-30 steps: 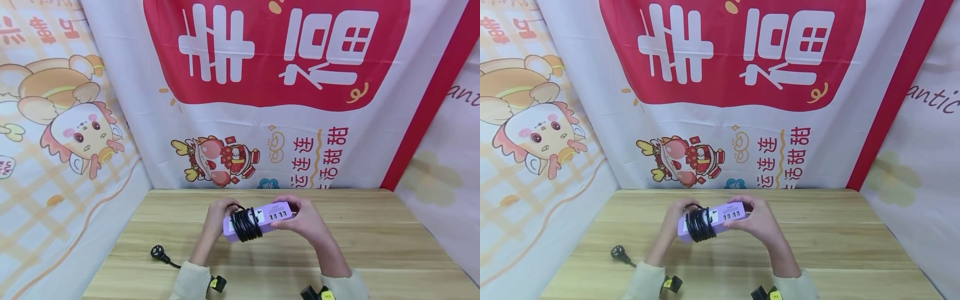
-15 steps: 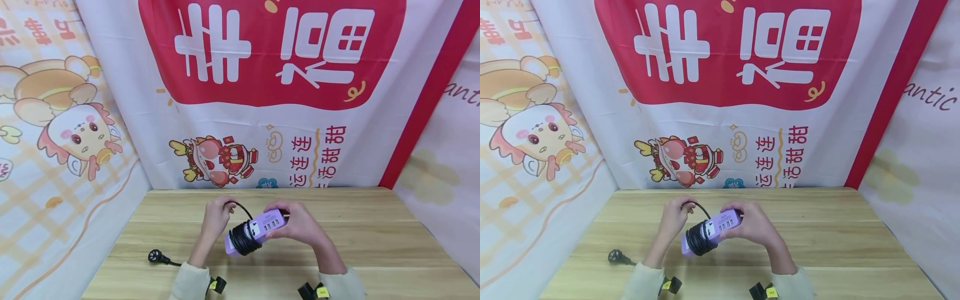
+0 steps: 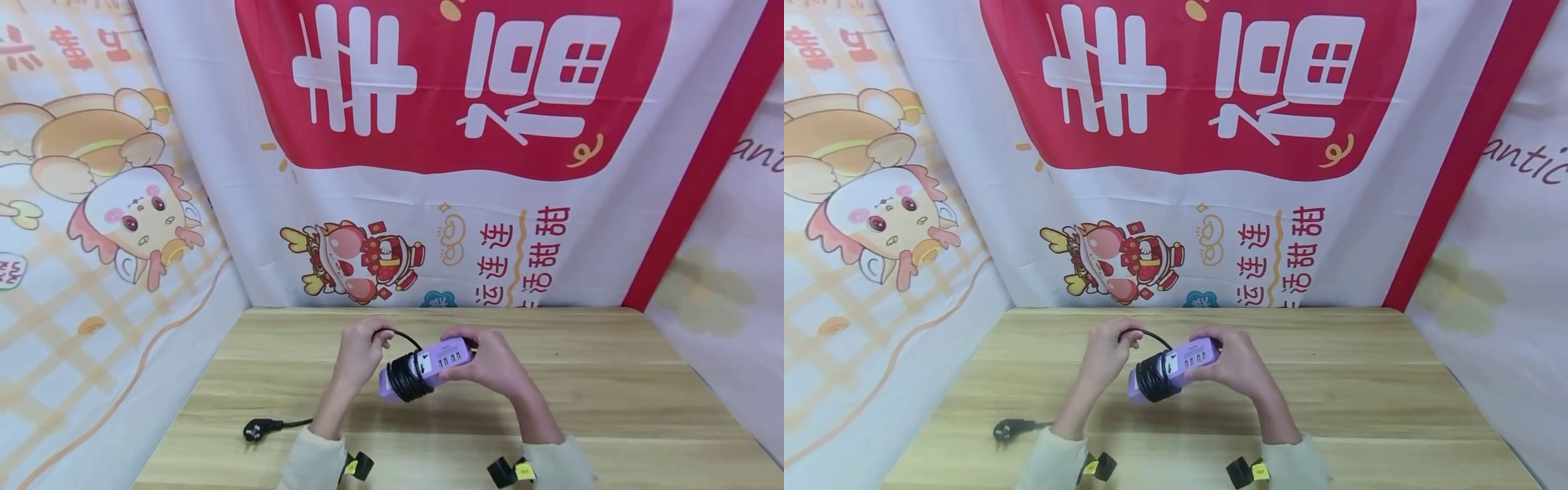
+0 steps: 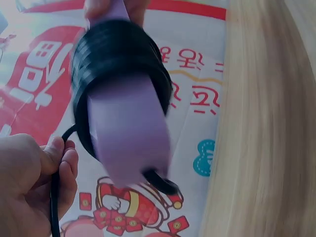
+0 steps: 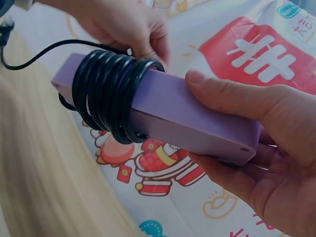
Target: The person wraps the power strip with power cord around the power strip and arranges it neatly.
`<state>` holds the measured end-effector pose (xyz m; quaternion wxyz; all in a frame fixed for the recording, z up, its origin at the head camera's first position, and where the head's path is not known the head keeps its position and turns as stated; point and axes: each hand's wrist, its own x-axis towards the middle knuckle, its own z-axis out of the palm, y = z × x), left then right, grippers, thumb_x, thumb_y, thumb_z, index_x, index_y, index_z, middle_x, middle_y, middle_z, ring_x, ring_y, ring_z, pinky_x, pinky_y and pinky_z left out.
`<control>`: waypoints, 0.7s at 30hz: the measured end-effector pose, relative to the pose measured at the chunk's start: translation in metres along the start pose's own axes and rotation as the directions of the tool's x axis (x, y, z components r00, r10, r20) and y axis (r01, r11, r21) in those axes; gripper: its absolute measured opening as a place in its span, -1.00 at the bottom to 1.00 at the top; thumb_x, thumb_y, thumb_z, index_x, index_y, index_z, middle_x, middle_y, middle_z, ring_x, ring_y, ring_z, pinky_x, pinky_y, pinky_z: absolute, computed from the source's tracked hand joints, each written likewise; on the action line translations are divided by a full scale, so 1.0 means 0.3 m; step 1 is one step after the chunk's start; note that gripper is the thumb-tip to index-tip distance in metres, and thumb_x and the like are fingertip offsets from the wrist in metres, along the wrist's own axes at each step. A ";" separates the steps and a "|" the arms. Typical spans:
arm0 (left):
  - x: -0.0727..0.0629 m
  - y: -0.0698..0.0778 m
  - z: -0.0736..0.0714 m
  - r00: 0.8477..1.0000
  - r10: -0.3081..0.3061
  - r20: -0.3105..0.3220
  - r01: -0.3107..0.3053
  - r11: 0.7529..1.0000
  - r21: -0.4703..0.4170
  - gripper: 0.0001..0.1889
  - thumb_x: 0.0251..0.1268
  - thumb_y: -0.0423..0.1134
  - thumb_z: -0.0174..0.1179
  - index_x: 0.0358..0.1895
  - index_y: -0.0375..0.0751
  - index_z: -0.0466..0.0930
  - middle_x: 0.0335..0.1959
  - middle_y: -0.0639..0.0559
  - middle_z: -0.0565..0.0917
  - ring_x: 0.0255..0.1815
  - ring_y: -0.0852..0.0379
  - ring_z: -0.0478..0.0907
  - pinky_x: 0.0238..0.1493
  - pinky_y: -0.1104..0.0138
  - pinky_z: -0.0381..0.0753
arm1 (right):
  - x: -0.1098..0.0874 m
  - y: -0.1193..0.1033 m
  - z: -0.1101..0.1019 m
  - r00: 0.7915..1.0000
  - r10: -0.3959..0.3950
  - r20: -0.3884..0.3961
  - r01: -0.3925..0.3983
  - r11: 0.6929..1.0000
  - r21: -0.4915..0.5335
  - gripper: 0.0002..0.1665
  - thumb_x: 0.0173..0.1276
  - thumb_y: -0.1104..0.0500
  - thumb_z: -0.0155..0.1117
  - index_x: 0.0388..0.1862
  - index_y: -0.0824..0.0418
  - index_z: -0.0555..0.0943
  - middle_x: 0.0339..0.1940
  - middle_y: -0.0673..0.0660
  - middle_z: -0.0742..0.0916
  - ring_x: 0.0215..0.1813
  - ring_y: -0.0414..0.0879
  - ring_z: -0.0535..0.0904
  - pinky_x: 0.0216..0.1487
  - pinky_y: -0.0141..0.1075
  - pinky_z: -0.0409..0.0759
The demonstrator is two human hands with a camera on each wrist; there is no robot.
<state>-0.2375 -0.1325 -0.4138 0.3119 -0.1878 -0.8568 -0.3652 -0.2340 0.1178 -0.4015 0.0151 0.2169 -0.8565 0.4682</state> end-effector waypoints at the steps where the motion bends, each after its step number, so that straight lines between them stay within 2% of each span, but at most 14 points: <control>1: 0.000 0.009 0.003 1.000 0.006 0.009 -0.006 1.000 0.000 -0.95 0.23 -0.44 0.32 -0.36 -0.28 0.74 -0.48 -0.03 0.74 -0.55 0.23 0.63 -0.40 0.43 0.65 | 0.002 0.005 0.002 1.000 0.009 -0.015 -0.010 1.000 -0.009 -0.31 -0.18 -0.06 0.73 -0.01 0.05 0.70 -0.10 0.09 0.76 -0.19 -0.10 0.63 -0.18 -0.27 0.62; 4: -0.004 0.038 0.013 0.999 0.009 0.034 -0.009 1.000 0.012 -0.94 0.25 -0.41 0.32 -0.37 -0.27 0.73 -0.51 0.00 0.71 -0.55 0.25 0.59 -0.39 0.43 0.62 | 0.009 0.017 0.008 0.998 0.015 -0.063 -0.018 0.999 -0.046 -0.30 -0.18 -0.06 0.73 0.00 0.06 0.70 -0.13 0.08 0.77 -0.21 -0.11 0.62 -0.19 -0.28 0.60; 9: -0.014 0.073 0.034 0.998 -0.014 0.069 0.015 1.000 -0.011 -0.97 0.25 -0.42 0.32 -0.32 -0.27 0.74 -0.43 -0.04 0.74 -0.50 0.24 0.58 -0.39 0.45 0.60 | 0.018 0.032 0.015 0.989 0.000 -0.146 -0.013 0.996 -0.086 -0.30 -0.16 -0.02 0.73 0.03 0.09 0.69 -0.12 0.09 0.78 -0.19 -0.10 0.63 -0.15 -0.27 0.59; 13: -0.023 0.096 0.048 0.994 -0.051 0.097 0.059 0.995 -0.083 -0.93 0.27 -0.41 0.31 -0.24 -0.32 0.74 -0.34 -0.10 0.76 -0.45 0.24 0.61 -0.38 0.48 0.62 | 0.021 0.035 0.017 0.979 0.013 -0.205 -0.028 0.997 -0.070 -0.29 -0.14 0.02 0.73 0.05 0.11 0.68 -0.07 0.11 0.77 -0.13 -0.05 0.64 -0.07 -0.21 0.62; 16: -0.029 0.118 0.061 0.984 -0.087 0.156 0.109 0.984 -0.139 -0.88 0.32 -0.39 0.27 -0.14 -0.33 0.73 -0.30 -0.11 0.76 -0.43 0.26 0.62 -0.37 0.50 0.63 | 0.021 0.037 0.019 0.968 0.030 -0.250 -0.049 0.996 -0.072 -0.29 -0.13 0.04 0.72 0.08 0.12 0.67 -0.04 0.14 0.77 -0.08 -0.01 0.65 -0.02 -0.13 0.65; 18: -0.032 0.131 0.072 0.976 -0.100 0.195 0.135 0.976 -0.174 -0.85 0.34 -0.40 0.25 -0.10 -0.36 0.71 -0.31 -0.12 0.75 -0.43 0.21 0.65 -0.38 0.50 0.64 | 0.019 0.041 0.018 0.959 0.043 -0.279 -0.067 0.995 -0.077 -0.28 -0.11 0.04 0.71 0.09 0.14 0.67 -0.02 0.16 0.77 -0.06 0.02 0.66 0.01 -0.09 0.67; 21: -0.036 0.138 0.091 0.971 -0.100 0.215 0.147 0.965 -0.216 -0.84 0.34 -0.44 0.23 -0.09 -0.40 0.69 -0.36 -0.14 0.75 -0.44 0.10 0.70 -0.37 0.50 0.65 | 0.016 0.049 0.012 0.946 0.067 -0.317 -0.095 0.993 -0.074 -0.28 -0.09 0.02 0.70 0.11 0.12 0.66 0.01 0.20 0.75 -0.03 0.06 0.66 0.01 -0.06 0.68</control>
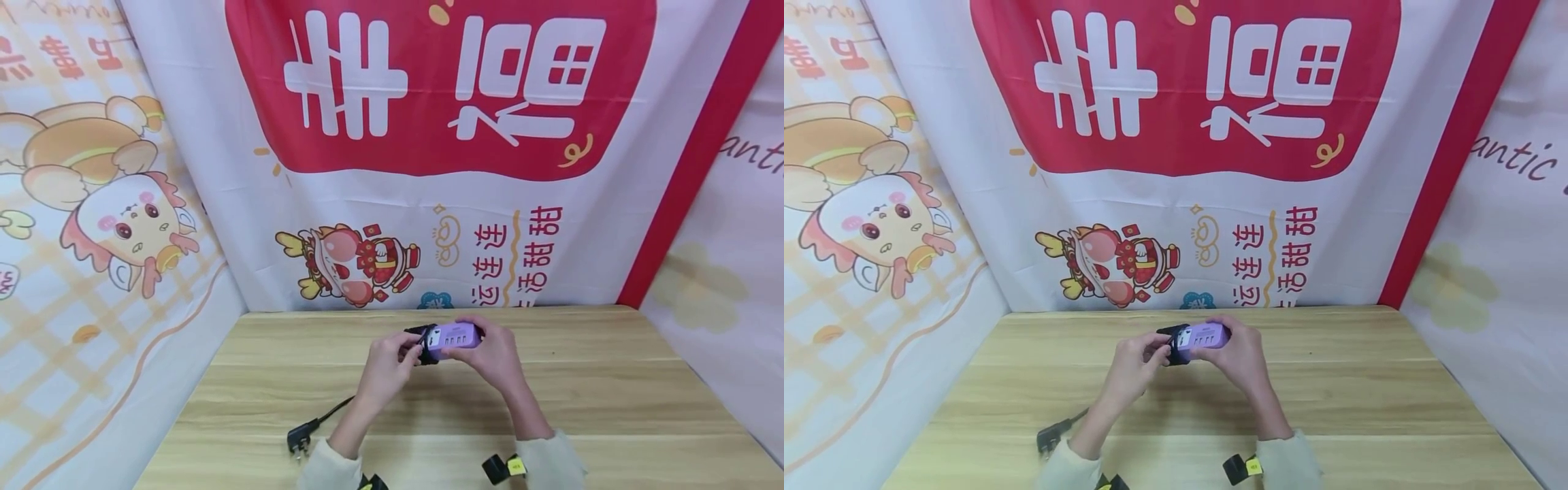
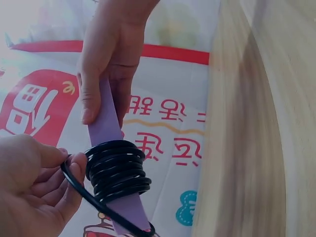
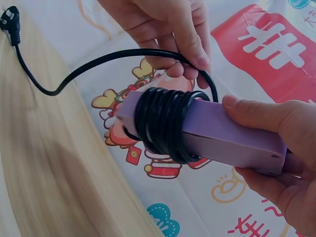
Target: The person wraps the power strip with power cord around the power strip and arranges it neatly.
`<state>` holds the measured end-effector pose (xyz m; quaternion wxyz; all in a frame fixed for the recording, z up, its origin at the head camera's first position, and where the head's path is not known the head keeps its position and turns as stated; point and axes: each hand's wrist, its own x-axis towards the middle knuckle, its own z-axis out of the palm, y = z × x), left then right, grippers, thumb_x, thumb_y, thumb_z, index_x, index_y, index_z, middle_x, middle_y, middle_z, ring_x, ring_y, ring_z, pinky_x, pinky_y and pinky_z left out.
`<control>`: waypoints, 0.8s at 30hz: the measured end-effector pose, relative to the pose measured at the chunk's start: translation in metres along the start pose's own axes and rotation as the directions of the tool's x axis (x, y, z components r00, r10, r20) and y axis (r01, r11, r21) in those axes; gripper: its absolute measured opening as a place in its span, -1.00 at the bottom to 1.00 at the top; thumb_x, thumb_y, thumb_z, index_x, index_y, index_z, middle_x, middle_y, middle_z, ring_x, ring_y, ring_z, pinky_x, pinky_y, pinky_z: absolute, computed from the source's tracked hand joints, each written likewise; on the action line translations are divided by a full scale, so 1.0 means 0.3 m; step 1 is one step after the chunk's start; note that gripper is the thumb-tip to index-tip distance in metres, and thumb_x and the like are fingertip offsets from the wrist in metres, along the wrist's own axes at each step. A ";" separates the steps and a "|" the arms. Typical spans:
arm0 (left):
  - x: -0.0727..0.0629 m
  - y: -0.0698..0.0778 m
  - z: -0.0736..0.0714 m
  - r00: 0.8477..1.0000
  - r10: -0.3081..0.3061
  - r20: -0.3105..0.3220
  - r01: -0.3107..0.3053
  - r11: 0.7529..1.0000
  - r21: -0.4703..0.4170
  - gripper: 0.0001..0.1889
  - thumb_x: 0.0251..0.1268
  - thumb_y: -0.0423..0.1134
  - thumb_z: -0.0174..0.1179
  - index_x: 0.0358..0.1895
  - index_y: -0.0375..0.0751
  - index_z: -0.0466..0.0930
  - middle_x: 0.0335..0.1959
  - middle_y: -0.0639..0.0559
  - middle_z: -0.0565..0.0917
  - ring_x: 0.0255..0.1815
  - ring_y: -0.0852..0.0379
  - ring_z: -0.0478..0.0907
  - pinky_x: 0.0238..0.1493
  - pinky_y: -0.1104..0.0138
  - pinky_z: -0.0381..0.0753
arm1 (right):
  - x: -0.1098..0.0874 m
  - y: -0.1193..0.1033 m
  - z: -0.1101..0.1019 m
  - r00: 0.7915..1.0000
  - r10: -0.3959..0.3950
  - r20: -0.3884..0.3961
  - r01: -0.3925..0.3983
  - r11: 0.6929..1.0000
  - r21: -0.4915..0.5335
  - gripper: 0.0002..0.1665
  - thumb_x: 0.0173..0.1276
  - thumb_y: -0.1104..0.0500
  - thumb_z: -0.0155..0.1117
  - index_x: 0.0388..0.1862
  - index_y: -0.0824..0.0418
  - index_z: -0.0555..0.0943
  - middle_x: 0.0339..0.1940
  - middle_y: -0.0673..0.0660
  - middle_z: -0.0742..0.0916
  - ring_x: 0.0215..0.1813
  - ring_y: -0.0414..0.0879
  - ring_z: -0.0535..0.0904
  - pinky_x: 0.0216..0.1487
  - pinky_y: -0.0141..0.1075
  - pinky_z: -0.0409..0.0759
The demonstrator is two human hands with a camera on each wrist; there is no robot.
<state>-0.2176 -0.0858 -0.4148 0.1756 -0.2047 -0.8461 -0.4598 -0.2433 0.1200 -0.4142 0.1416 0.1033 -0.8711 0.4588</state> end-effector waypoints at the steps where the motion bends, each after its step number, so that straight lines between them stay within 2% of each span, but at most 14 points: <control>1: -0.001 0.000 0.006 1.000 -0.001 -0.002 0.001 1.000 -0.011 -0.85 0.32 -0.46 0.24 -0.10 -0.42 0.69 -0.37 -0.15 0.75 -0.43 0.07 0.71 -0.37 0.49 0.66 | 0.001 0.003 -0.002 1.000 0.006 -0.010 -0.006 1.000 0.004 -0.27 -0.09 0.01 0.70 0.11 0.12 0.66 0.02 0.21 0.75 -0.02 0.07 0.66 0.00 -0.06 0.69; 4: -0.006 0.000 0.025 1.000 -0.006 -0.006 0.006 1.000 -0.027 -0.86 0.30 -0.46 0.25 -0.13 -0.43 0.68 -0.39 -0.15 0.75 -0.43 0.08 0.71 -0.35 0.48 0.66 | 0.004 0.010 -0.005 0.999 0.025 -0.028 -0.025 1.000 0.019 -0.26 -0.08 -0.02 0.70 0.13 0.10 0.65 0.05 0.23 0.74 0.01 0.10 0.67 -0.02 -0.05 0.70; 7: -0.011 0.006 0.047 1.000 -0.013 0.020 0.013 1.000 -0.014 -0.87 0.32 -0.43 0.25 -0.14 -0.42 0.68 -0.38 -0.14 0.76 -0.40 0.15 0.70 -0.32 0.48 0.67 | 0.009 0.017 -0.007 0.998 0.052 -0.047 -0.050 0.998 0.040 -0.24 -0.07 -0.04 0.69 0.15 0.09 0.64 0.09 0.26 0.73 0.05 0.13 0.66 -0.01 -0.06 0.70; 11: -0.018 0.011 0.074 0.997 -0.035 0.072 0.036 0.999 -0.014 -0.89 0.36 -0.38 0.23 -0.16 -0.35 0.68 -0.37 -0.10 0.76 -0.38 0.18 0.70 -0.28 0.51 0.66 | 0.016 0.021 -0.012 0.990 0.123 -0.075 -0.117 0.990 0.079 -0.24 -0.06 -0.02 0.69 0.16 0.08 0.63 0.13 0.28 0.70 0.09 0.15 0.64 0.02 -0.04 0.70; 15: -0.024 0.000 0.092 0.995 -0.031 0.091 0.032 0.999 -0.004 -0.88 0.39 -0.35 0.21 -0.22 -0.30 0.72 -0.41 -0.07 0.76 -0.43 0.27 0.64 -0.32 0.51 0.63 | 0.022 0.023 -0.019 0.977 0.198 -0.084 -0.186 0.974 0.128 -0.25 -0.04 -0.04 0.68 0.16 0.07 0.63 0.16 0.25 0.68 0.09 0.14 0.60 0.02 -0.06 0.68; 18: -0.027 -0.016 0.109 0.992 -0.001 0.123 0.001 1.000 0.002 -0.85 0.40 -0.34 0.20 -0.29 -0.27 0.75 -0.43 -0.07 0.77 -0.47 0.35 0.55 -0.37 0.51 0.58 | 0.026 0.026 -0.029 0.964 0.254 -0.082 -0.235 0.952 0.194 -0.25 -0.02 -0.07 0.66 0.18 0.06 0.62 0.17 0.23 0.67 0.11 0.10 0.58 -0.02 -0.18 0.65; 24: -0.032 -0.040 0.134 0.973 0.009 0.231 -0.004 1.000 -0.021 -0.85 0.37 -0.33 0.22 -0.30 -0.27 0.77 -0.39 -0.13 0.79 -0.51 0.32 0.55 -0.40 0.55 0.53 | 0.031 0.025 -0.056 0.935 0.349 -0.059 -0.302 0.875 0.379 -0.24 0.03 0.02 0.65 0.24 0.13 0.59 0.21 0.23 0.62 0.15 0.05 0.51 -0.10 -0.46 0.58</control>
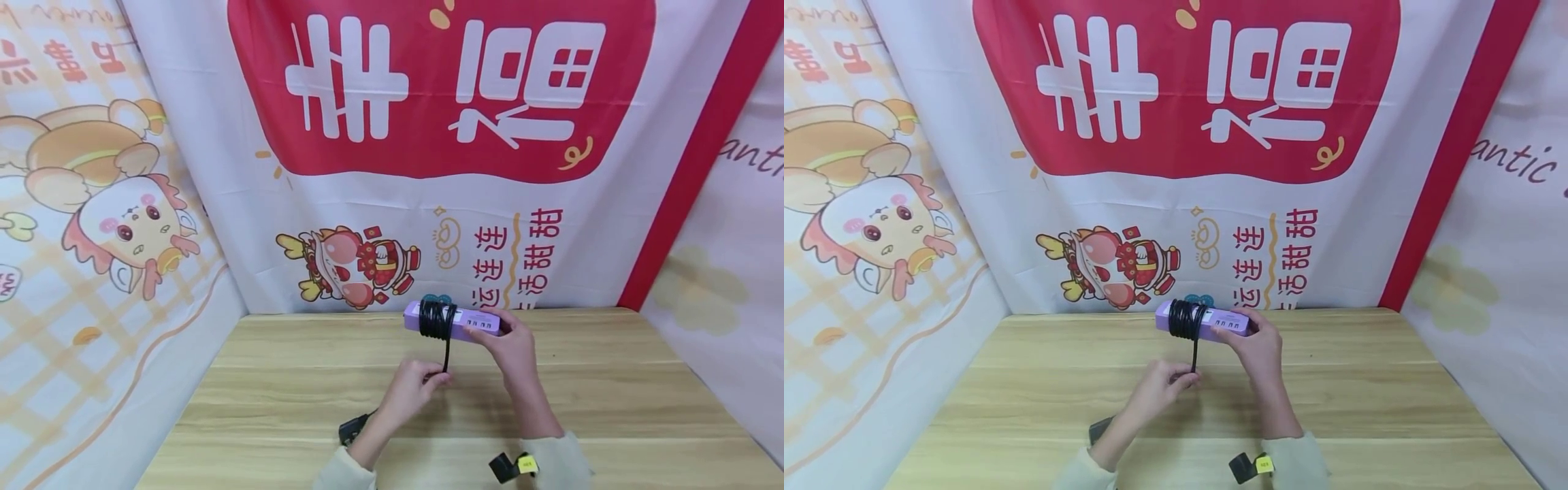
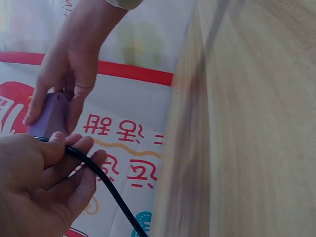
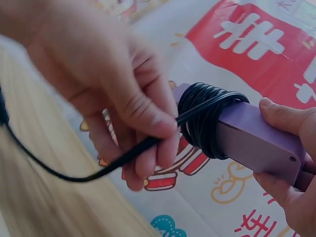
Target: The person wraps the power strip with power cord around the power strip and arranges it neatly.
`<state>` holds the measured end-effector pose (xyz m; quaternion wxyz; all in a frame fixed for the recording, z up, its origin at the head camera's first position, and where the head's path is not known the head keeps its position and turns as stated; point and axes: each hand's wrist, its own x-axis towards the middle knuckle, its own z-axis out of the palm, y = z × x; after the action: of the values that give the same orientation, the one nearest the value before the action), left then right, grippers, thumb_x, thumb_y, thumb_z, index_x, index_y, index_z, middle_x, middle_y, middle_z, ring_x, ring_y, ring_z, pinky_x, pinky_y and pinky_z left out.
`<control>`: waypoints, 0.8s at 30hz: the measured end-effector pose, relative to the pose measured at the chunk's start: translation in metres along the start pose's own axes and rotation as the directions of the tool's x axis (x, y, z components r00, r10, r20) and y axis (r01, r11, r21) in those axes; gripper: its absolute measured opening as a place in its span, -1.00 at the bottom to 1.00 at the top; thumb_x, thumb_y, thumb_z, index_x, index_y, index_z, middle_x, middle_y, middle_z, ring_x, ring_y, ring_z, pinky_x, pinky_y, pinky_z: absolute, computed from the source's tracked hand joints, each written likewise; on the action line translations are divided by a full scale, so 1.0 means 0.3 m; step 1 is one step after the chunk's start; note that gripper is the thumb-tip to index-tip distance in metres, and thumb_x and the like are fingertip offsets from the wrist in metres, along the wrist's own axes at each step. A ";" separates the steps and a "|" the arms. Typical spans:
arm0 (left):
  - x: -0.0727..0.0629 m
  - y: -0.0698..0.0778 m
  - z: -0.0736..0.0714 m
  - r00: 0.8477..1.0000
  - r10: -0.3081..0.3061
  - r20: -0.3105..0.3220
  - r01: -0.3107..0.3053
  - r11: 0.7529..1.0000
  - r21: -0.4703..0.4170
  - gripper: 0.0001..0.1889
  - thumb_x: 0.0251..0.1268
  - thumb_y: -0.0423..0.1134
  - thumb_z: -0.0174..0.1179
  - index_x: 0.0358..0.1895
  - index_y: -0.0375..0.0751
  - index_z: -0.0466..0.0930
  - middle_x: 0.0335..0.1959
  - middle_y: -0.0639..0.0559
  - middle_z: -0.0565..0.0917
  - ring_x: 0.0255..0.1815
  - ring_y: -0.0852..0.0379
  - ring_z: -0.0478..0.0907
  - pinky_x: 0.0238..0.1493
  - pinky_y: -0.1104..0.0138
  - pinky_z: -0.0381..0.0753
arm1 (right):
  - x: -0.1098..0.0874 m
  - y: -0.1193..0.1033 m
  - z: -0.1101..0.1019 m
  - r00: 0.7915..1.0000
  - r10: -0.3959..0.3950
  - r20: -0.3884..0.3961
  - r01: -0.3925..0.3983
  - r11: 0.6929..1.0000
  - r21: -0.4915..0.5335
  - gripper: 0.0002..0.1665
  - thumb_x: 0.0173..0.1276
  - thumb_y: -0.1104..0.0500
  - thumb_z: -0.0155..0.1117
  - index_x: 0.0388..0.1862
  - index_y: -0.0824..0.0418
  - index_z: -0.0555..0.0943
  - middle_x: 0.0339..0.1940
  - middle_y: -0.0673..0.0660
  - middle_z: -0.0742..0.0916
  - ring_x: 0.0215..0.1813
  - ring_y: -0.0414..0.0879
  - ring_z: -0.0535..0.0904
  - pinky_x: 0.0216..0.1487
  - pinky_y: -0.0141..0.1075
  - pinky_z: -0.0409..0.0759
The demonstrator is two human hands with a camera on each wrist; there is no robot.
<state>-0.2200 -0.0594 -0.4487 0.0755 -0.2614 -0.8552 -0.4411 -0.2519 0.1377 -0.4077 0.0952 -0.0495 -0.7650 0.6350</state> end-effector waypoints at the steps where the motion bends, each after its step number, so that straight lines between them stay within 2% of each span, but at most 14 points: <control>1: 0.001 -0.004 0.002 1.000 -0.001 0.006 0.001 1.000 -0.002 -0.85 0.37 -0.33 0.22 -0.29 -0.26 0.77 -0.38 -0.13 0.79 -0.51 0.29 0.57 -0.40 0.54 0.53 | 0.000 -0.003 -0.002 1.000 0.012 0.003 -0.012 1.000 0.024 -0.24 0.03 0.04 0.64 0.24 0.14 0.59 0.21 0.23 0.62 0.16 0.04 0.50 -0.10 -0.48 0.57; 6: 0.006 -0.013 -0.004 0.999 -0.048 0.000 0.048 0.999 -0.012 -0.84 0.39 -0.28 0.21 -0.25 -0.18 0.79 -0.30 -0.01 0.81 -0.33 0.29 0.67 -0.23 0.50 0.62 | -0.011 -0.023 0.003 0.998 0.042 0.050 -0.046 0.995 0.083 -0.23 0.04 0.08 0.63 0.27 0.14 0.57 0.25 0.22 0.57 0.20 0.04 0.47 -0.04 -0.46 0.57; 8: 0.008 -0.011 -0.013 0.997 -0.074 -0.001 0.074 0.997 -0.020 -0.84 0.39 -0.27 0.21 -0.22 -0.16 0.80 -0.27 0.04 0.81 -0.28 0.34 0.68 -0.18 0.50 0.63 | -0.019 -0.030 0.008 0.996 0.046 0.075 -0.054 0.993 0.104 -0.24 0.05 0.09 0.63 0.26 0.14 0.57 0.27 0.20 0.56 0.22 0.05 0.46 0.01 -0.43 0.58; 11: 0.013 -0.011 -0.028 0.997 -0.073 -0.001 0.073 0.997 -0.024 -0.85 0.38 -0.26 0.24 -0.21 -0.17 0.80 -0.28 0.05 0.81 -0.29 0.36 0.68 -0.19 0.50 0.64 | -0.033 -0.042 0.015 0.994 0.041 0.106 -0.054 0.991 0.124 -0.25 0.05 0.10 0.62 0.25 0.14 0.57 0.27 0.17 0.54 0.24 0.04 0.44 0.06 -0.38 0.58; 17: 0.020 -0.031 -0.059 0.998 0.035 -0.061 -0.032 0.998 0.046 -0.92 0.28 -0.31 0.33 -0.33 -0.19 0.79 -0.35 0.02 0.79 -0.29 0.25 0.69 -0.20 0.45 0.68 | -0.060 -0.072 0.027 0.986 0.010 0.168 -0.034 0.989 0.141 -0.32 0.08 0.14 0.60 0.22 0.15 0.60 0.21 0.20 0.58 0.17 0.04 0.48 0.06 -0.33 0.59; 20: 0.021 -0.051 -0.075 0.991 0.091 -0.096 -0.079 0.990 0.116 -0.96 0.19 -0.33 0.39 -0.37 -0.22 0.79 -0.33 -0.01 0.77 -0.22 0.16 0.68 -0.11 0.37 0.69 | -0.070 -0.088 0.027 0.982 0.003 0.189 -0.030 0.990 0.139 -0.35 0.11 0.16 0.58 0.21 0.15 0.60 0.20 0.20 0.59 0.16 0.04 0.49 0.06 -0.32 0.59; 24: 0.016 -0.071 -0.091 0.985 0.130 -0.116 -0.102 0.970 0.219 -0.93 0.15 -0.30 0.41 -0.38 -0.24 0.79 -0.28 -0.04 0.76 -0.14 0.08 0.68 0.02 0.24 0.66 | -0.082 -0.108 0.020 0.979 0.006 0.204 -0.033 0.991 0.129 -0.36 0.12 0.15 0.58 0.22 0.13 0.60 0.21 0.19 0.57 0.17 0.05 0.48 0.07 -0.31 0.58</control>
<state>-0.2377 -0.0894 -0.4460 0.1840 -0.2722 -0.8739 -0.3582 -0.2277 0.1209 -0.3791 0.0133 0.0148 -0.7268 0.6866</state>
